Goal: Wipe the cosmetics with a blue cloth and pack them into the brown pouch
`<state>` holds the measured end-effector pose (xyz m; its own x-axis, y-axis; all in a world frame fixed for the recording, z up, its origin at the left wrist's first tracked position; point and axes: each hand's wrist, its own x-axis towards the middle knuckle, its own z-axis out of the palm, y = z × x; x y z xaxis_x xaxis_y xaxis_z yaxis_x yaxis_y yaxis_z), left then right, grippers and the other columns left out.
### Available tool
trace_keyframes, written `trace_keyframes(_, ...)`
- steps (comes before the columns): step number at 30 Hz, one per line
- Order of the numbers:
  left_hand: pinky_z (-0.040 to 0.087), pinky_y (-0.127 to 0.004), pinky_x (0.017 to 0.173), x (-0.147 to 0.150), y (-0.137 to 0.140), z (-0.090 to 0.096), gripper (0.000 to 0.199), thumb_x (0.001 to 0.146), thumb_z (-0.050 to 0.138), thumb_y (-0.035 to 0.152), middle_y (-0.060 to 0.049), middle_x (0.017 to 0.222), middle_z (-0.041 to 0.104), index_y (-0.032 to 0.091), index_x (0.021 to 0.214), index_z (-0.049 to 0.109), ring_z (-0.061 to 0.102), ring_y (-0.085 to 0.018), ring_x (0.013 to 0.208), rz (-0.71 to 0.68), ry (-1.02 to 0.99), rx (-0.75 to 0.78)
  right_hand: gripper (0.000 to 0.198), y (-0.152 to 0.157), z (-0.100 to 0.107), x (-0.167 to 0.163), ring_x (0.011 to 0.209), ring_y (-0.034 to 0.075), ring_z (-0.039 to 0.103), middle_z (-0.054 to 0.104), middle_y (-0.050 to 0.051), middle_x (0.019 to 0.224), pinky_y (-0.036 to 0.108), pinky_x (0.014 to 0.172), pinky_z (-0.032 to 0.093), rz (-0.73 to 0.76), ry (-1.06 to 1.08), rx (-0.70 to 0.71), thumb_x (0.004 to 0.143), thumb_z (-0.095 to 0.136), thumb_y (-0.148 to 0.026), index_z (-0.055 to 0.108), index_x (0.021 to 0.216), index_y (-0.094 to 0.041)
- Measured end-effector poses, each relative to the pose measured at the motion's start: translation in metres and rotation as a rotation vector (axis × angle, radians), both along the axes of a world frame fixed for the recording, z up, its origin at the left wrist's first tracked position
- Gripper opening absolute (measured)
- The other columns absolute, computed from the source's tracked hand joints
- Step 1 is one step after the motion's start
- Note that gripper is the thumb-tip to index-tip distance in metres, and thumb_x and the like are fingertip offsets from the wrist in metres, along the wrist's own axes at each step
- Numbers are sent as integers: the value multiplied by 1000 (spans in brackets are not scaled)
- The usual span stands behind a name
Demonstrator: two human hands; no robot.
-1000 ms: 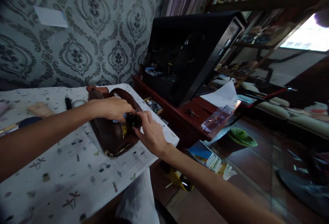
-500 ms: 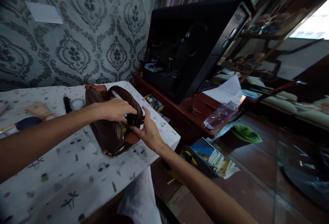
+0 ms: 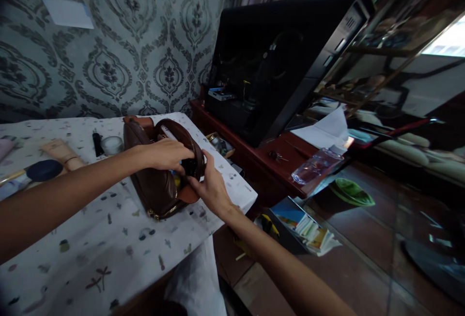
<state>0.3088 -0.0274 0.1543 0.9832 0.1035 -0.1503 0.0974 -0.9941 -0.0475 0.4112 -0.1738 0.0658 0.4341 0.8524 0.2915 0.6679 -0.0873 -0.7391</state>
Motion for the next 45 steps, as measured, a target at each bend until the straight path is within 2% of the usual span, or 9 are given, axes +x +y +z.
trace_keyframes(5, 47, -30, 81, -8, 7, -3, 49, 85, 69, 30, -7, 114, 72, 28, 132, 56, 67, -27, 105, -84, -47, -58, 81, -1, -4, 0, 69, 20, 64, 66, 8, 100, 38, 67, 54, -1, 3, -14, 80, 63, -31, 22, 148, -16)
trace_keyframes(10, 47, -32, 84, -11, 5, 0, 54, 88, 64, 33, -7, 122, 70, 32, 140, 50, 65, -27, 109, -35, -30, -91, 76, -3, -7, -2, 87, 27, 67, 65, 12, 105, 39, 69, 56, 2, -6, 9, 86, 58, -34, 19, 149, -17)
trace_keyframes(16, 48, -33, 81, -5, 6, -1, 37, 86, 65, 37, -8, 115, 72, 25, 121, 65, 67, -28, 103, 33, 23, -119, 77, -6, -8, -5, 97, 29, 66, 62, 18, 120, 45, 78, 56, 28, -56, 14, 88, 54, -31, 13, 152, -17)
trace_keyframes(24, 45, -30, 86, -11, 10, -7, 52, 88, 64, 29, -6, 124, 68, 32, 138, 50, 64, -25, 111, -93, -67, -111, 78, -9, -5, -7, 80, 24, 67, 67, 14, 106, 40, 69, 56, 37, 4, -14, 88, 48, -28, 6, 153, -13)
trace_keyframes(27, 45, -29, 85, -14, 11, -9, 50, 89, 64, 27, -6, 122, 67, 31, 137, 51, 64, -24, 108, -121, -104, -70, 77, -8, -5, -5, 70, 22, 66, 67, 15, 110, 39, 65, 55, 24, 20, 14, 90, 50, -35, 10, 152, -15)
trace_keyframes(31, 45, -29, 85, -14, 11, -11, 49, 88, 65, 25, -5, 123, 66, 31, 135, 54, 64, -23, 109, -132, -132, -82, 79, -5, -5, -2, 73, 25, 67, 68, 16, 108, 41, 67, 55, -6, -3, 12, 90, 55, -47, 15, 151, -16)
trace_keyframes(35, 45, -31, 86, -13, 9, -9, 48, 88, 64, 25, -5, 122, 69, 30, 134, 55, 65, -25, 111, -82, -116, -127, 77, -1, -4, -3, 79, 29, 69, 68, 17, 108, 46, 72, 56, -33, -67, -36, 91, 53, -42, 15, 151, -13)
trace_keyframes(40, 47, -31, 87, -11, 9, -7, 52, 86, 65, 29, -4, 128, 68, 33, 136, 54, 65, -25, 112, 18, -64, -168, 72, -4, 0, -5, 101, 30, 67, 58, 17, 133, 47, 84, 55, 30, -250, -3, 94, 50, -30, 12, 155, -24)
trace_keyframes(45, 49, -30, 83, -6, 14, -12, 46, 82, 69, 36, -8, 117, 72, 24, 125, 63, 68, -26, 104, 64, -60, -192, 61, -5, 36, 14, 95, 28, 67, 56, 15, 129, 38, 72, 54, 109, -651, -187, 92, 60, -37, 36, 147, -27)
